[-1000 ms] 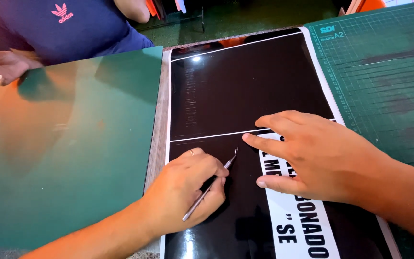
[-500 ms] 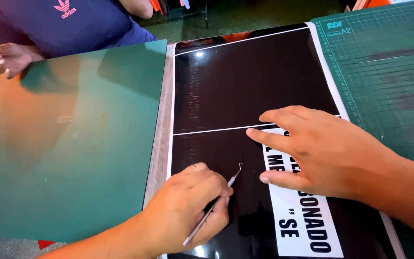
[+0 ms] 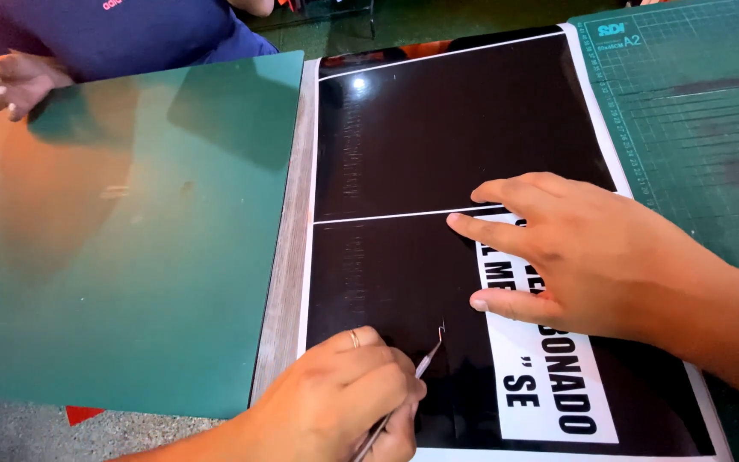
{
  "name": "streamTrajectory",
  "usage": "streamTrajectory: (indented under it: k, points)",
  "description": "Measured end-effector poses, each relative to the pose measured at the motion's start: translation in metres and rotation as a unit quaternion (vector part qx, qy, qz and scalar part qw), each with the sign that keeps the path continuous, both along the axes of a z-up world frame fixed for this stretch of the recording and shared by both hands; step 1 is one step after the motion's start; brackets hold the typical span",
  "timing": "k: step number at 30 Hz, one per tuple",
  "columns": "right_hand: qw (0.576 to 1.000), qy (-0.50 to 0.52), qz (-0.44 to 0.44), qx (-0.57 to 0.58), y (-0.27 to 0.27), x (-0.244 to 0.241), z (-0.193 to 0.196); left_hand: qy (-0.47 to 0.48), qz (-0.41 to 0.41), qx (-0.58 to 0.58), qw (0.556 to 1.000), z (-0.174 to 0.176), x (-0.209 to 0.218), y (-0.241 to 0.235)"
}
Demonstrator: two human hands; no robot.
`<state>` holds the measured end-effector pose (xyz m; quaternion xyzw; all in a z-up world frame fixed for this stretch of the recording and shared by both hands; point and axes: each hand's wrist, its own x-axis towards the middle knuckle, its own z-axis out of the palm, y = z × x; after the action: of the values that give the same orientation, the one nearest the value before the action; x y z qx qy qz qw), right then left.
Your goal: Weeding excess vinyl from a cut decal using a weeding tool
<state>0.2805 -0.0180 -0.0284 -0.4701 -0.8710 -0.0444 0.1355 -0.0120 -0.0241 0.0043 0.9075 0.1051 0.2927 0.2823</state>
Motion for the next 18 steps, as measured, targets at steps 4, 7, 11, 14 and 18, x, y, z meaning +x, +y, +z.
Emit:
streamTrajectory:
  k: [4,7,11,14,18]
  points:
    - [1.000,0.003,0.008,0.013,0.000,-0.001,0.001,0.020,-0.056,-0.013,0.998,0.001,-0.008,-0.005]
    - [1.000,-0.002,0.008,0.000,0.000,-0.001,0.002,0.039,-0.035,-0.005,0.999,-0.006,-0.014,-0.015]
    - [0.999,-0.022,-0.021,-0.024,-0.001,-0.001,0.002,0.052,-0.032,-0.026,0.998,-0.005,-0.018,-0.026]
    - [1.000,-0.005,0.000,-0.003,-0.001,-0.001,0.001,0.039,-0.036,0.002,0.999,-0.002,-0.022,-0.033]
    - [1.000,-0.021,-0.009,-0.010,-0.001,-0.001,0.001,0.130,-0.062,-0.059,0.988,-0.016,-0.035,-0.041]
